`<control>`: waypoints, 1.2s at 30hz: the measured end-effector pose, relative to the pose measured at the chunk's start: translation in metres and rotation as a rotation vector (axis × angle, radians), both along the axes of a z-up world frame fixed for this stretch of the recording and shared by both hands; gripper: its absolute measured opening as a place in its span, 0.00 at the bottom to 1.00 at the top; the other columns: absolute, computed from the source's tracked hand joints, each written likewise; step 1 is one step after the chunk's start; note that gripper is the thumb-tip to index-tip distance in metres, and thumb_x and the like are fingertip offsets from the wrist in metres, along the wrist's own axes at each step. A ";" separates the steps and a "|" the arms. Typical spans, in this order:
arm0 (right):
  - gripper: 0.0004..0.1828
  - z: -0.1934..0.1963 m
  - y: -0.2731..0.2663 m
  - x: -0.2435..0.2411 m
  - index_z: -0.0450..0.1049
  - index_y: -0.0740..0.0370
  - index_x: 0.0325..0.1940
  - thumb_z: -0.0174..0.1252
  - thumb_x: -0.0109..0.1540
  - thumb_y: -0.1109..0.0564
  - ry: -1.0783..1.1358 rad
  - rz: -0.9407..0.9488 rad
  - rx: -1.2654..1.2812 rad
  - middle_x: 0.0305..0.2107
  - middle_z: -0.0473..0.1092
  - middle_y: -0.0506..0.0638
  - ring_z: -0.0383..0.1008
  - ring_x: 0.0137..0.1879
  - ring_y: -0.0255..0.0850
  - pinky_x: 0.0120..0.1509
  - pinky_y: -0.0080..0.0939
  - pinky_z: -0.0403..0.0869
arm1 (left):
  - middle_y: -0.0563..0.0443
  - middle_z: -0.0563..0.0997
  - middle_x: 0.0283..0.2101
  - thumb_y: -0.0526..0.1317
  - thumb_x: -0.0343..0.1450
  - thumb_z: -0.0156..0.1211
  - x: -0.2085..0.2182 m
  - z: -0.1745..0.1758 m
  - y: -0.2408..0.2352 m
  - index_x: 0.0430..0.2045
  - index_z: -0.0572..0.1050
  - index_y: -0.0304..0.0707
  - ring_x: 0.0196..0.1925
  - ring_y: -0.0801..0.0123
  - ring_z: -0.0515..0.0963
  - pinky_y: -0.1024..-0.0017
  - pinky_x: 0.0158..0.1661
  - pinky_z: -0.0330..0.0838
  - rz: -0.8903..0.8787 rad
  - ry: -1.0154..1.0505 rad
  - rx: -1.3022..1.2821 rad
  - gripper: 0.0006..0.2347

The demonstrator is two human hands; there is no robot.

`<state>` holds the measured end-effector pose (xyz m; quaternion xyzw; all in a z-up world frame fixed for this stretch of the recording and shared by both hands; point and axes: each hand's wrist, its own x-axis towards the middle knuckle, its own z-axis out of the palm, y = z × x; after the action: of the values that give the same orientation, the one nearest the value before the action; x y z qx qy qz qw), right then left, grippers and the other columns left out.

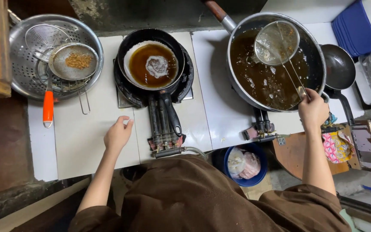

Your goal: Using a handheld mesh strainer to remove fried food particles and debris from a large pot of cooking oil.

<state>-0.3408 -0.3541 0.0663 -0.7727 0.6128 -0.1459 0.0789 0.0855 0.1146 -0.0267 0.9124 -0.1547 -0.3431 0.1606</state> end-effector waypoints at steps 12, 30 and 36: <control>0.17 0.005 0.023 0.011 0.79 0.49 0.62 0.50 0.72 0.58 0.087 -0.022 -0.038 0.37 0.79 0.58 0.79 0.38 0.60 0.36 0.59 0.76 | 0.55 0.83 0.50 0.59 0.77 0.37 0.064 0.000 0.073 0.58 0.70 0.54 0.54 0.53 0.78 0.55 0.48 0.69 0.184 0.005 -0.016 0.22; 0.06 -0.024 0.051 0.032 0.70 0.54 0.51 0.49 0.72 0.60 -0.592 -0.152 0.435 0.29 0.67 0.48 0.63 0.31 0.35 0.36 0.38 0.63 | 0.42 0.83 0.45 0.69 0.70 0.22 0.111 -0.032 0.061 0.63 0.66 0.44 0.46 0.56 0.81 0.57 0.48 0.69 0.411 0.396 -0.347 0.37; 0.17 -0.047 0.076 0.082 0.54 0.48 0.31 0.34 0.67 0.70 -1.187 -0.015 0.855 0.23 0.54 0.40 0.49 0.24 0.26 0.25 0.25 0.51 | 0.49 0.84 0.41 0.68 0.70 0.37 0.110 -0.043 0.048 0.56 0.71 0.47 0.39 0.63 0.84 0.64 0.40 0.73 0.527 0.526 -0.604 0.31</control>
<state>-0.2586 -0.2776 0.0196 -0.4607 0.4755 -0.2886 0.6916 0.1952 0.1624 -0.0695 0.7154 0.0352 -0.4497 0.5336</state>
